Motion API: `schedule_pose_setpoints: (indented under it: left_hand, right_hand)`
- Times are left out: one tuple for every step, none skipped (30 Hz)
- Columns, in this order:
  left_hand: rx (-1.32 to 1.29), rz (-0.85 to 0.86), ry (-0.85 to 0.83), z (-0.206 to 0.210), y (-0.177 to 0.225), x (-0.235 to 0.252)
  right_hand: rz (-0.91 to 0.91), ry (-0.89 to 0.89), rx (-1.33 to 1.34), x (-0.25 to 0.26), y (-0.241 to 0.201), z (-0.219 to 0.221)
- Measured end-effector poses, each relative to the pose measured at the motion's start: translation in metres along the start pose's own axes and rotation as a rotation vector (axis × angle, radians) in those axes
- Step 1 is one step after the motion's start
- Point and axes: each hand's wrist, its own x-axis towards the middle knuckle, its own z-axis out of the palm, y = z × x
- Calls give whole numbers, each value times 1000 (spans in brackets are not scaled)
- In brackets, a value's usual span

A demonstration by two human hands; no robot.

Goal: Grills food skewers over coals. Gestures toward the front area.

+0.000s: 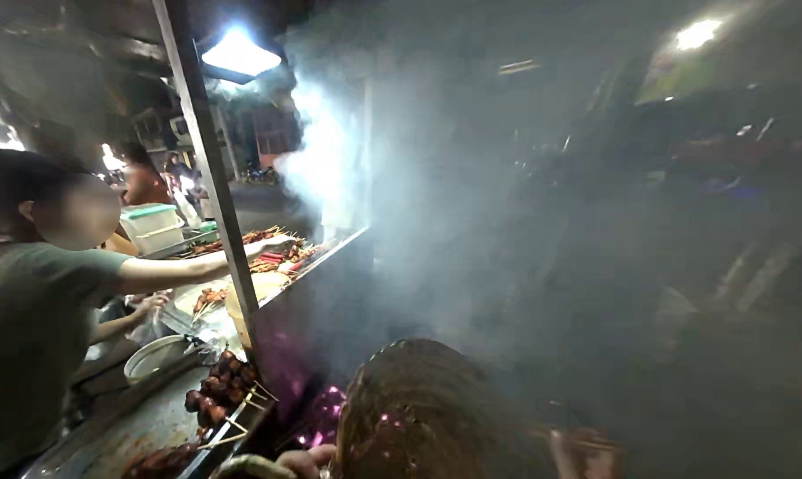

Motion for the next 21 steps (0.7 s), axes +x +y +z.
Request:
schedule_pose_setpoints:
  left_hand:
    - [48, 31, 15, -3, -9, 1]
    - [160, 97, 45, -7, -20, 2]
    - [276, 158, 90, -11, -30, 2]
    - [354, 187, 128, -12, -36, -1]
    - [394, 184, 159, -9, -36, -5]
    - [371, 142, 175, -5, -31, -8]
    - [333, 84, 162, -3, -21, -9]
    - [302, 36, 140, -5, -12, -10]
    - [318, 28, 140, -12, -8, -10]
    - [388, 64, 150, -20, -10, -8]
    - [470, 99, 173, -27, -14, -6]
    - [502, 109, 201, -30, -16, -5]
    - [499, 93, 208, -28, -14, -7]
    - [458, 51, 192, -25, -10, -8]
    - [395, 13, 167, -23, -4, -8]
    - [367, 0, 141, -24, 0, -8]
    - [387, 22, 152, -27, 0, -8]
    - [451, 79, 185, -33, -4, -6]
    - [541, 152, 211, -40, -9, -5]
    - [604, 217, 236, -45, -14, -3]
    - [634, 242, 258, -46, -14, -2]
  right_hand:
    - [38, 16, -31, 5, 0, 0]
    - [74, 27, -80, 11, 7, 4]
    - [108, -5, -127, 18, 15, 7]
    - [133, -28, -159, 21, 17, 7]
    - [137, -14, -177, 24, 16, 5]
    - [139, 9, -181, 27, 11, 2]
    - [144, 28, -169, 28, 3, -1]
    - [151, 37, -144, 25, -2, -2]
    - [172, 28, -104, 19, -3, -2]
    - [171, 12, -74, 16, 3, 1]
    - [150, -20, -70, 13, 13, 6]
    - [134, -70, -72, 11, 21, 10]
    - [110, -108, -82, 7, 25, 11]
    - [69, -110, -79, 3, 23, 12]
    - [10, -84, -66, -1, 16, 11]
    - [-51, -50, -42, -4, 8, 12]
    - [-84, -32, -2, -8, 1, 15]
    - [-113, -35, 24, -12, -3, 20]
    - [-147, -61, 36, -18, -4, 28]
    - [-176, -110, 46, -25, -2, 39]
    - [-193, -182, 44, -31, 2, 51]
